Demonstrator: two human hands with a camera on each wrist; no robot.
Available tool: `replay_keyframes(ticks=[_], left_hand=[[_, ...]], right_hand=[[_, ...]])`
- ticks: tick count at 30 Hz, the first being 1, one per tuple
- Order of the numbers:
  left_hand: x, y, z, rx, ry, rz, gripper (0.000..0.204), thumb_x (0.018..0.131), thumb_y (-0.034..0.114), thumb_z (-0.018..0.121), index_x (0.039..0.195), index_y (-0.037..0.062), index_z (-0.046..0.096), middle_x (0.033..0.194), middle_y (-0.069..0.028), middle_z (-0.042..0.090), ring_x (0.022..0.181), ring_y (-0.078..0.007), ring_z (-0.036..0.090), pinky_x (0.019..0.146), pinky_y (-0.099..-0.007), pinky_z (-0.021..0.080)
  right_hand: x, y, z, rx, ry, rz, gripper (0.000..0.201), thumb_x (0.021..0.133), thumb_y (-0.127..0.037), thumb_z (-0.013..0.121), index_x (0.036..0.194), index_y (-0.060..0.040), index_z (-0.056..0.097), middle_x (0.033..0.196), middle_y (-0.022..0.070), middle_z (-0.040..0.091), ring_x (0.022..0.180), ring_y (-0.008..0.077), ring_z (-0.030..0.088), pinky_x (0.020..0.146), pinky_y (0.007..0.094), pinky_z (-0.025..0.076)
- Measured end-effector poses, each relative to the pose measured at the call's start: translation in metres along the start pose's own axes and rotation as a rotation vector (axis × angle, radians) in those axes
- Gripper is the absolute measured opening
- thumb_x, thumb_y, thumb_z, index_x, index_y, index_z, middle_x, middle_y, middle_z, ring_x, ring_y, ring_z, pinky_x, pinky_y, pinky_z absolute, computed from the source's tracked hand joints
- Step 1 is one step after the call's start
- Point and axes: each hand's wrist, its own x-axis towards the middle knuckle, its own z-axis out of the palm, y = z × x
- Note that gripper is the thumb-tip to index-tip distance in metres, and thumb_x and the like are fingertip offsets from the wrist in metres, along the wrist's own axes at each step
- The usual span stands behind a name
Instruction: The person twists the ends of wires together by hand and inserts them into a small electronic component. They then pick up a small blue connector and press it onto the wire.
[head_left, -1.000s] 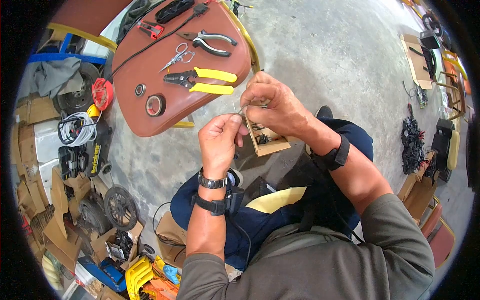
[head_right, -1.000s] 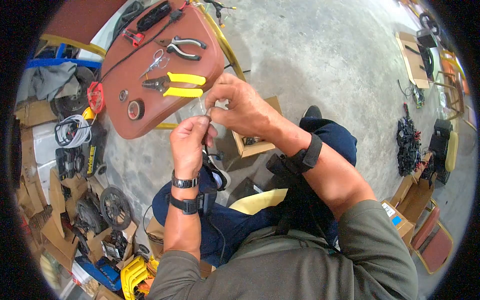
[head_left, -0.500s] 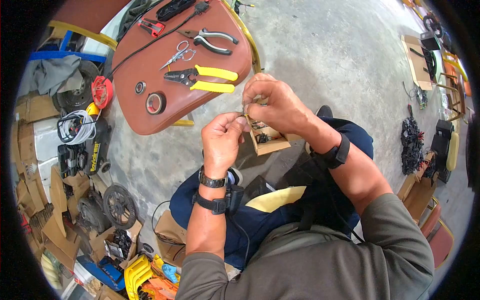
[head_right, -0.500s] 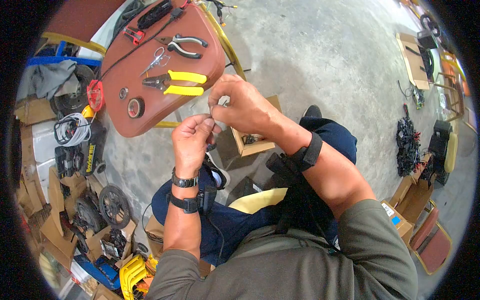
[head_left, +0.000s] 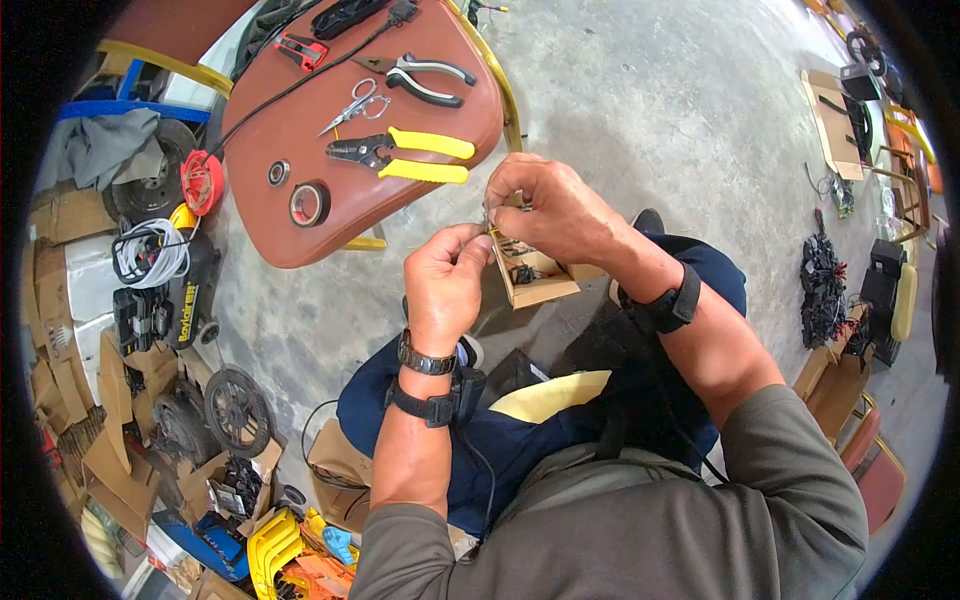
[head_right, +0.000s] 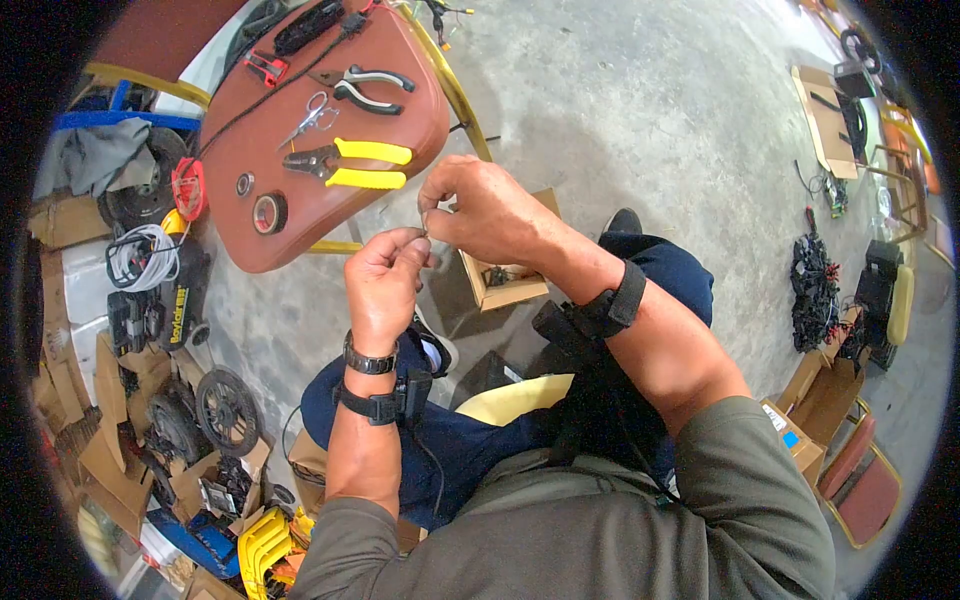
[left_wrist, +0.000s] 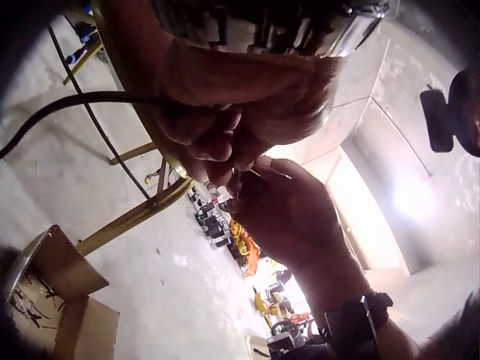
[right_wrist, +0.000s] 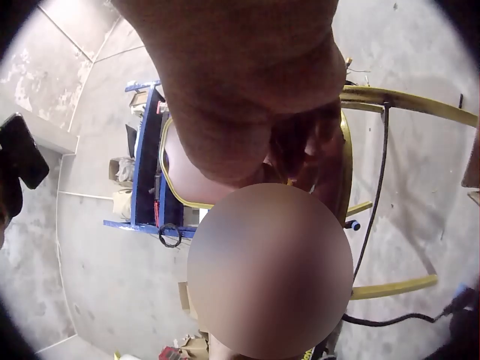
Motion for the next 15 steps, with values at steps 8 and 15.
replay_keyframes(ticks=[8,15], left_hand=[[0.0003,-0.0011,-0.0035,0.057,-0.018,0.093,0.009,0.093,0.004,0.065,0.098,-0.0020,0.070,0.079,-0.0029,0.068,0.069,-0.0078,0.059,0.062,-0.0232,0.047],[0.0002,0.0001,-0.0068,0.111,-0.032,0.075,0.009,0.093,0.003,0.066,0.097,-0.0030,0.070,0.078,-0.0028,0.067,0.071,-0.0089,0.060,0.066,-0.0246,0.049]], right_hand=[[-0.0010,0.0006,-0.0018,0.082,-0.024,0.056,0.008,0.085,-0.004,0.067,0.091,0.0011,0.065,0.090,0.0076,0.064,0.083,0.0136,0.061,0.075,0.0305,0.050],[-0.0019,-0.0027,-0.0030,0.079,-0.063,0.082,0.012,0.086,-0.006,0.068,0.092,0.0034,0.067,0.087,0.0090,0.067,0.080,0.0146,0.062,0.073,0.0315,0.051]])
